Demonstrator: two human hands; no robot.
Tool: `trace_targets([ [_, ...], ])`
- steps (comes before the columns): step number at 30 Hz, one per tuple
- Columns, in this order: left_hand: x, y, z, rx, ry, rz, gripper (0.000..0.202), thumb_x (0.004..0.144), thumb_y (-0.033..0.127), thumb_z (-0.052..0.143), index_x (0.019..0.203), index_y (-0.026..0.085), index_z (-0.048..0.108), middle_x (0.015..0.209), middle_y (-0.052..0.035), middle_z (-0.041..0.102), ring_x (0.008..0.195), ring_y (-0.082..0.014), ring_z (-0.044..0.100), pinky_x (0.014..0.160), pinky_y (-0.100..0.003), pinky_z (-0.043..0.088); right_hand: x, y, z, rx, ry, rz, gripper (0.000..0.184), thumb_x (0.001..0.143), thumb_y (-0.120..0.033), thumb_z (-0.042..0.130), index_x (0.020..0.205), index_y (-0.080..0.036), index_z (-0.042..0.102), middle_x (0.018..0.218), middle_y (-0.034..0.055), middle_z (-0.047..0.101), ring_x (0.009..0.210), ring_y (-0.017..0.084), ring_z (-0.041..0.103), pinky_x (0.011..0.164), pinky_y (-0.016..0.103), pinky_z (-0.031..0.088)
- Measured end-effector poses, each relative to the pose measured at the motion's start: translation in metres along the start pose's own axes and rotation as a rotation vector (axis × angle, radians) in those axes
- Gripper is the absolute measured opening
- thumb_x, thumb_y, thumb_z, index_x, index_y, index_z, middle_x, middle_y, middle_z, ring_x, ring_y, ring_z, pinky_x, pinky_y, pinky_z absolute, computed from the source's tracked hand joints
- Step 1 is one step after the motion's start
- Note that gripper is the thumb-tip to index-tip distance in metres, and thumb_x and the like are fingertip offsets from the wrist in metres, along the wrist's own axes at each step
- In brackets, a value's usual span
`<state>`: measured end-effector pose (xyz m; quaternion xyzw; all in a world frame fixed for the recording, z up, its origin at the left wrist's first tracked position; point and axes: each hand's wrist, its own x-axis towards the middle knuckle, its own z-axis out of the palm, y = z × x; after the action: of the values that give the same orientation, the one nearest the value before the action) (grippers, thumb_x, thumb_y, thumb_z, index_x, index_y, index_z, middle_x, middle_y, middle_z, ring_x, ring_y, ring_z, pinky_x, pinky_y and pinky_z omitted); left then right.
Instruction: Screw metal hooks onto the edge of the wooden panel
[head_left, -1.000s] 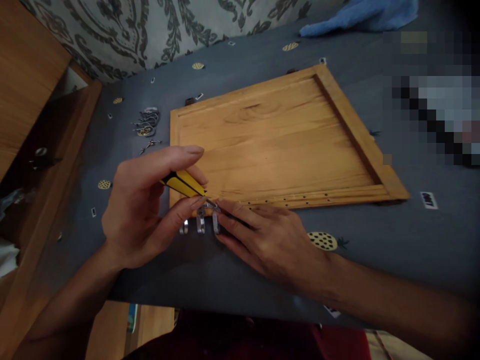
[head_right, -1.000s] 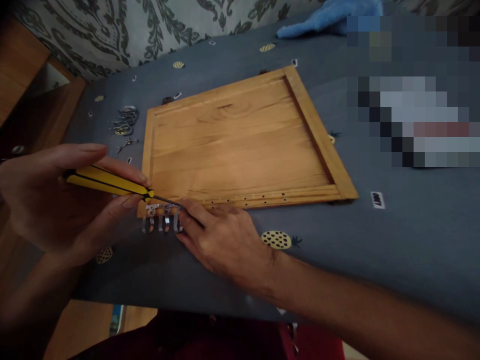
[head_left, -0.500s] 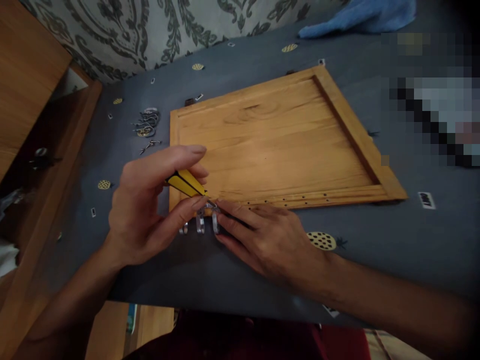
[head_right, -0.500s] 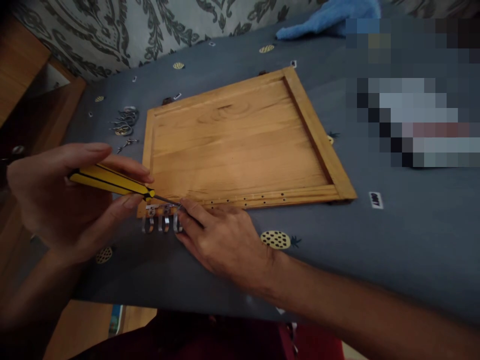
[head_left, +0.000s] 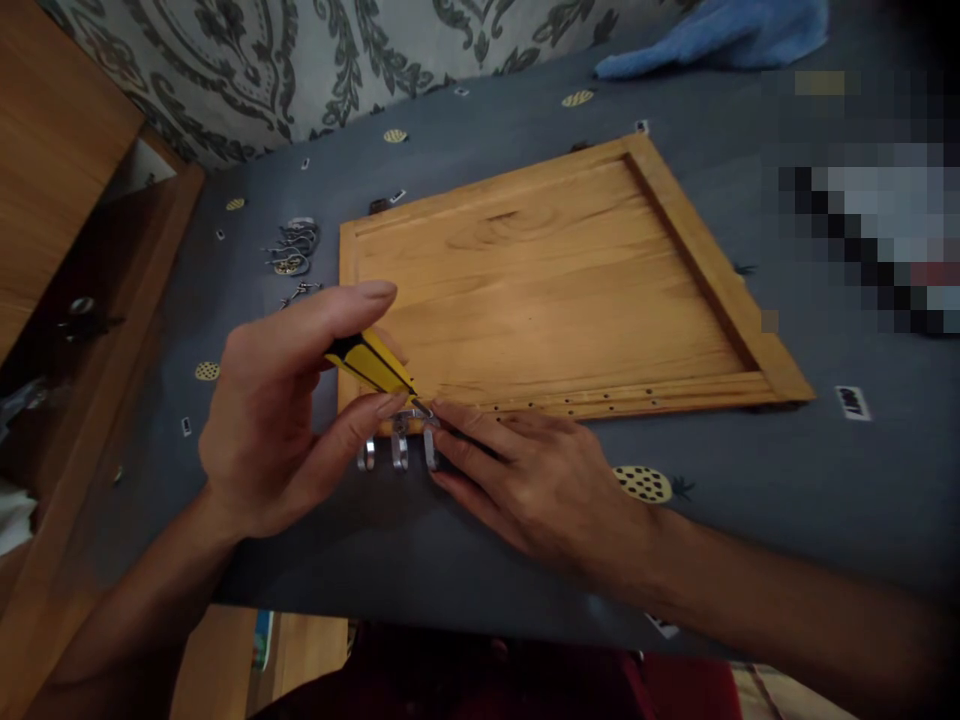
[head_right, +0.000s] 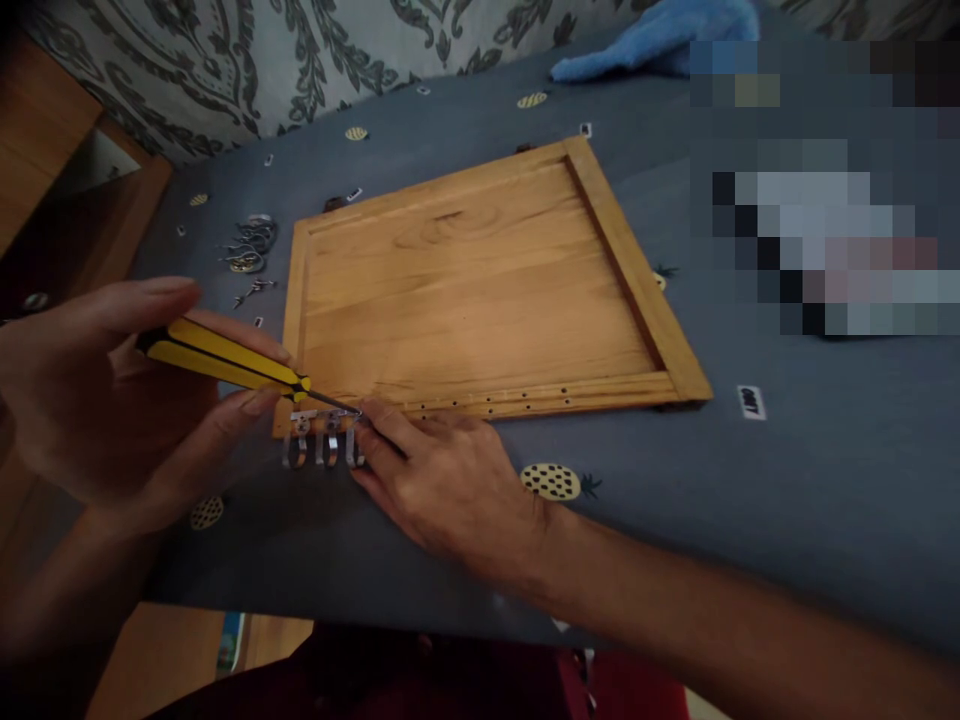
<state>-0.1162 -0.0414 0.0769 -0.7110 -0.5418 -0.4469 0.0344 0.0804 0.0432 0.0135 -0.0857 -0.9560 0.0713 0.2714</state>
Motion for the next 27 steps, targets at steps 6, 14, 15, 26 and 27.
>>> trace_targets([
  [6,0.0041,-0.0008,-0.0009,0.026,0.077,0.044,0.060,0.077,0.016,0.075,0.133,0.026,0.055,0.125,-0.0026,0.062,0.086,-0.0198,0.071,0.079,-0.039,0.065,-0.0002,0.0000,-0.0029,-0.001,-0.023,0.002,0.025,0.099,-0.028,0.050,0.104,-0.017,0.072,0.121,0.0042,0.071,0.073,0.017,0.069,0.058,0.034,0.053],
  [14,0.0017,-0.0025,-0.0008,0.058,0.101,0.046,0.060,0.078,0.019,0.075,0.133,0.030,0.055,0.129,-0.0003,0.058,0.096,-0.0226,0.069,0.081,-0.037,0.065,0.0016,0.0004,-0.0029,-0.006,-0.039,0.009,0.026,0.100,-0.027,0.047,0.103,-0.019,0.071,0.120,0.0041,0.071,0.075,0.017,0.069,0.060,0.033,0.055],
  [15,0.0014,-0.0014,-0.0003,0.047,0.079,0.053,0.061,0.078,0.017,0.075,0.133,0.031,0.054,0.130,0.0004,0.057,0.097,-0.0215,0.068,0.079,-0.035,0.065,0.0017,0.0004,-0.0027,-0.004,-0.023,0.004,0.025,0.099,-0.027,0.048,0.103,-0.018,0.071,0.119,0.0042,0.071,0.075,0.017,0.069,0.059,0.034,0.055],
  [26,0.0028,0.0017,0.0025,-0.024,0.006,0.022,0.063,0.078,0.011,0.074,0.134,0.030,0.053,0.124,-0.0026,0.058,0.094,-0.0193,0.069,0.076,-0.031,0.065,0.0007,0.0003,-0.0025,0.005,-0.027,0.002,0.023,0.098,-0.027,0.051,0.102,-0.017,0.071,0.120,0.0055,0.071,0.074,0.017,0.069,0.060,0.033,0.055],
  [27,0.0028,0.0015,0.0024,-0.021,0.000,0.019,0.063,0.078,0.012,0.074,0.134,0.031,0.053,0.126,-0.0019,0.058,0.095,-0.0191,0.069,0.078,-0.031,0.065,0.0007,0.0002,-0.0022,0.005,-0.021,0.001,0.023,0.098,-0.027,0.051,0.102,-0.017,0.071,0.119,0.0055,0.071,0.074,0.017,0.069,0.060,0.033,0.055],
])
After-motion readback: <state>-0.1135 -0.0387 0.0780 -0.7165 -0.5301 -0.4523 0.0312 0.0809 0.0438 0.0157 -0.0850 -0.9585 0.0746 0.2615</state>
